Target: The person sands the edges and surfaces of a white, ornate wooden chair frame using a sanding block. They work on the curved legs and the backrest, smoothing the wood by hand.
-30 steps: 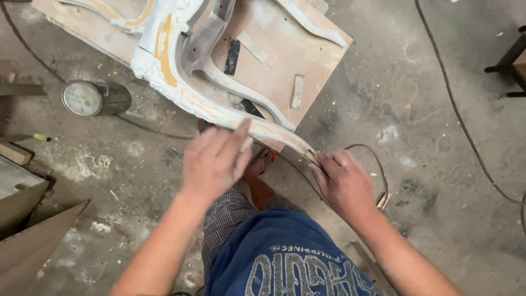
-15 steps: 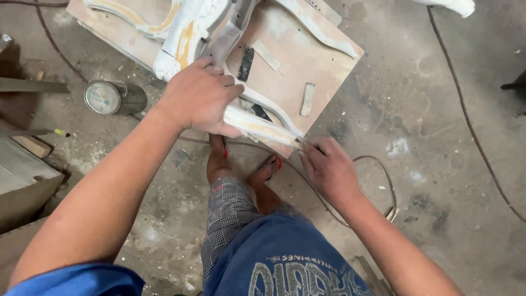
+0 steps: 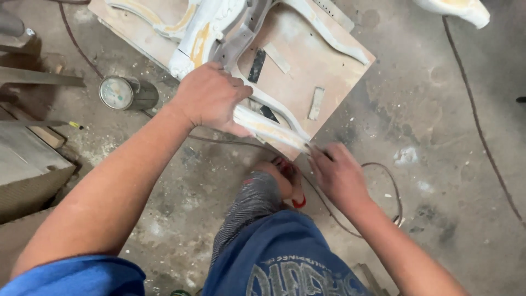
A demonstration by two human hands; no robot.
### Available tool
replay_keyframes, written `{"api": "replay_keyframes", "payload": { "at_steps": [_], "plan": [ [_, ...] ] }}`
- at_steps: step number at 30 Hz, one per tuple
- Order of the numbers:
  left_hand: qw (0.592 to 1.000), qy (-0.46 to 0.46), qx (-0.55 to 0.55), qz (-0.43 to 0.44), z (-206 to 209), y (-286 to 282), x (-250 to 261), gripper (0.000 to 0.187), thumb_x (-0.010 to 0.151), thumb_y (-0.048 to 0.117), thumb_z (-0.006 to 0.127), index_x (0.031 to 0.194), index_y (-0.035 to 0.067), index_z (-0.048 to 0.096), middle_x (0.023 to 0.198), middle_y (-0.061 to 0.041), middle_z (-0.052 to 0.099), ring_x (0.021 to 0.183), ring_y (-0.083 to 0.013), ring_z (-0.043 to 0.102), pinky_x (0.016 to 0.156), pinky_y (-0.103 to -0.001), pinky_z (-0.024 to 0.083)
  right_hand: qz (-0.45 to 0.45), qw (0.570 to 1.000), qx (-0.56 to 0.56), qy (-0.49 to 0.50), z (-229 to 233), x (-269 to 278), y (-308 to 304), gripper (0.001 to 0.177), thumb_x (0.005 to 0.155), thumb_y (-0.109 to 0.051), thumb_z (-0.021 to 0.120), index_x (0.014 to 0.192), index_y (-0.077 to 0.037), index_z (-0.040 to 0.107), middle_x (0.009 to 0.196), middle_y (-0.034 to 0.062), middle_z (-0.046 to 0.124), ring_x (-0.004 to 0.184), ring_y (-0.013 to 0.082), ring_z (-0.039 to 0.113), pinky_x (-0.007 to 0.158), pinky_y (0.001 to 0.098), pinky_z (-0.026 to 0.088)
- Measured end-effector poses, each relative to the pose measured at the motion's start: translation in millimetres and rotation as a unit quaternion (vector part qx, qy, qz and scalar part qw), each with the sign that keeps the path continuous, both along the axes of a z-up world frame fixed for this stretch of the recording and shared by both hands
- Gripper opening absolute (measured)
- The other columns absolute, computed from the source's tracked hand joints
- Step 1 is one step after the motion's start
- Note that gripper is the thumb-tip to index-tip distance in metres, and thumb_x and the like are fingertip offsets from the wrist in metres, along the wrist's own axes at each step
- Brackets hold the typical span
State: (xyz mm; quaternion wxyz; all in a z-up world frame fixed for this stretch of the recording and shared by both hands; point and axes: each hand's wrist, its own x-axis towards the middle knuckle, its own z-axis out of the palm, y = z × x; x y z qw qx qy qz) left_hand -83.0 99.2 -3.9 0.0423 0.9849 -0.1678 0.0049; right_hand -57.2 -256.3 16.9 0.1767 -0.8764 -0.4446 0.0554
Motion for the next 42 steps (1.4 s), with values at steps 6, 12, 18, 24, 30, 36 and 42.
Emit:
{"api": "replay_keyframes", "payload": {
  "at_steps": [6,12,18,24,30,36,42],
  "plan": [
    [1.000,0.010,-0.004,0.010,-4,0,-4,0.080,0.059,0.100,0.052,0.093,0.031,0.073,0.073,0.004,0.073,0.071,-0.0159,0.073,0.080,-0.034,0.053,0.013,0.999,0.019,0.043,18,6,-3,0.019,0.100,-0.016,0.068,0.113,-0.003,0.075,0.090,0.0151,0.066,0.090,0.0324,0.069,0.077,0.0400,0.057],
    [1.000,-0.006,-0.004,0.007,-7,-1,-5,0.078,0.060,0.099,0.051,0.090,0.031,0.072,0.070,0.003,0.072,0.068,-0.0165,0.072,0.075,-0.034,0.051,0.041,0.998,-0.033,-0.046,13,3,0,0.010,0.093,-0.023,0.071,0.097,-0.016,0.067,0.087,0.0052,0.055,0.086,0.0253,0.063,0.066,0.0371,0.055],
    [1.000,-0.008,-0.001,0.011,-4,-4,-5,0.076,0.061,0.100,0.052,0.085,0.031,0.071,0.071,0.005,0.072,0.069,-0.0151,0.071,0.076,-0.032,0.050,0.058,0.998,-0.009,-0.021,-1,8,4,0.012,0.097,-0.022,0.069,0.095,-0.011,0.066,0.086,0.0062,0.054,0.080,0.0275,0.061,0.062,0.0332,0.054],
    [1.000,-0.025,-0.006,0.006,-4,-2,-4,0.079,0.061,0.101,0.053,0.089,0.030,0.072,0.072,0.004,0.072,0.071,-0.0155,0.070,0.077,-0.033,0.050,0.057,0.998,-0.015,-0.031,-5,10,-7,0.015,0.099,-0.024,0.067,0.090,-0.011,0.066,0.086,0.0034,0.054,0.081,0.0238,0.061,0.062,0.0304,0.054],
    [1.000,-0.013,0.006,0.011,-3,-6,-9,0.079,0.058,0.103,0.051,0.085,0.031,0.071,0.071,0.005,0.072,0.070,-0.0154,0.069,0.077,-0.034,0.049,0.090,0.995,0.043,-0.014,-21,11,14,0.017,0.089,-0.018,0.075,0.102,-0.009,0.069,0.094,0.0106,0.060,0.095,0.0334,0.064,0.070,0.0442,0.056],
    [1.000,-0.010,0.013,0.014,-1,-2,-6,0.080,0.061,0.104,0.049,0.083,0.030,0.070,0.071,0.006,0.071,0.071,-0.0141,0.068,0.077,-0.032,0.049,0.085,0.994,0.062,-0.008,-22,16,18,0.015,0.099,-0.022,0.068,0.092,-0.009,0.065,0.084,0.0058,0.052,0.079,0.0263,0.059,0.066,0.0344,0.052],
    [1.000,-0.012,0.013,0.012,0,-4,-3,0.079,0.061,0.104,0.049,0.083,0.030,0.069,0.071,0.006,0.070,0.072,-0.0136,0.068,0.077,-0.032,0.048,0.088,0.996,0.012,-0.006,-14,17,-7,0.015,0.098,-0.022,0.071,0.093,-0.008,0.070,0.079,0.0068,0.051,0.074,0.0261,0.058,0.064,0.0332,0.050]
  ]
}}
